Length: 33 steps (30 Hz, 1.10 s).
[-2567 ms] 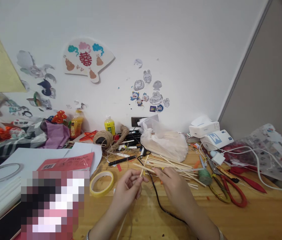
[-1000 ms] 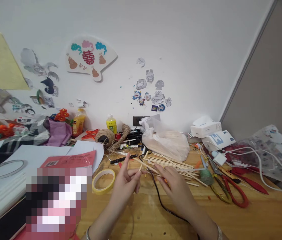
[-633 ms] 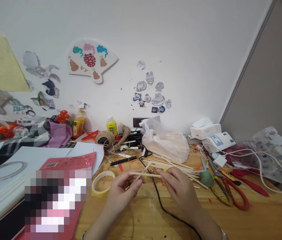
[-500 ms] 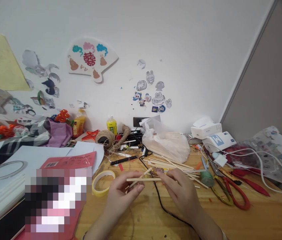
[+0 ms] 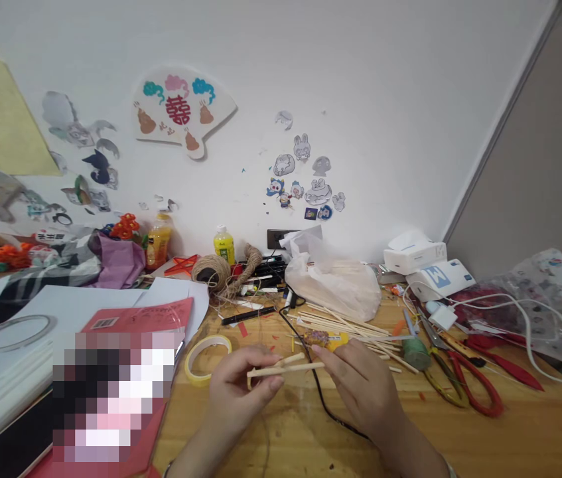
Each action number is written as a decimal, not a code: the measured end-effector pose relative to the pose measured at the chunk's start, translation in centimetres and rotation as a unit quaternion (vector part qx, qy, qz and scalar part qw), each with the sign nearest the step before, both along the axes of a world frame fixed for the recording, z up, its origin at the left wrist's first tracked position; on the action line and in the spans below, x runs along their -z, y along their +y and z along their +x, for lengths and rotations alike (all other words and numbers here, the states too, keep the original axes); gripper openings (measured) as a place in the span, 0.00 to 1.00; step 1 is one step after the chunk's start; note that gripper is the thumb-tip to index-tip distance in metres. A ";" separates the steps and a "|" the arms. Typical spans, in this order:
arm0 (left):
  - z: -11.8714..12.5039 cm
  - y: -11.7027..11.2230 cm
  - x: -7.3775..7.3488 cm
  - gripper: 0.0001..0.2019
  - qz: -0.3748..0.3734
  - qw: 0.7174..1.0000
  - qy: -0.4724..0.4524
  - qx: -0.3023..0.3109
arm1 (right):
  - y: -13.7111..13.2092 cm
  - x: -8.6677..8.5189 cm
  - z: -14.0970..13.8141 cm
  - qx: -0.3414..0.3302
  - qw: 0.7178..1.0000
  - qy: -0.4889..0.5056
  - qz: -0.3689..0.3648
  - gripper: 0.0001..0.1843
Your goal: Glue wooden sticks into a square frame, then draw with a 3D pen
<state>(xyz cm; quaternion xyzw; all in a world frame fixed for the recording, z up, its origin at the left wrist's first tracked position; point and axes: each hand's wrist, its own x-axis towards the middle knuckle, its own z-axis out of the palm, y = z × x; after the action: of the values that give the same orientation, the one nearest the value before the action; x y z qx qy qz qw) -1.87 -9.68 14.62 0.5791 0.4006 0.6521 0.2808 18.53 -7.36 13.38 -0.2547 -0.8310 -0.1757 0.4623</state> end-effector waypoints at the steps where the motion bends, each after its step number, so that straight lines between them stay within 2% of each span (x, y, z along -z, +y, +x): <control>1: 0.0 0.0 -0.1 0.07 0.014 1.000 -0.001 0.003 | 0.0 0.1 0.0 0.000 1.000 -0.002 0.002 0.19; 5: 0.1 -0.1 -0.4 0.11 0.068 0.998 0.004 0.002 | 0.0 0.1 0.0 -0.007 1.000 -0.003 0.008 0.18; 13: 0.2 -0.4 -0.9 0.15 0.096 0.995 0.014 0.021 | -0.3 0.1 0.0 -0.008 1.000 0.013 0.011 0.16; 19: 0.3 -0.4 -0.6 0.10 0.078 0.996 0.023 -0.020 | -0.4 -0.2 -0.1 0.016 0.999 0.026 0.028 0.14; 23: 0.3 -0.3 -0.4 0.07 0.055 0.998 0.028 -0.018 | -0.3 -0.1 -0.2 0.021 0.998 0.032 0.043 0.13; 28: 0.2 -0.3 -0.7 0.09 0.118 0.991 0.065 -0.020 | -0.2 0.3 -0.1 0.012 0.999 0.028 0.035 0.13; 33: 0.2 -0.4 -1.3 0.04 0.174 0.976 0.124 -0.046 | -0.2 0.4 0.0 -0.001 0.999 0.016 0.029 0.15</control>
<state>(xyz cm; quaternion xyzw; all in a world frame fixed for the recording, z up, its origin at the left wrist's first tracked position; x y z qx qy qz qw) -1.66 -10.09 15.96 0.6759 0.3393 0.6475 0.0937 18.52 -7.55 13.01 -0.2433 -0.8185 -0.1948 0.4827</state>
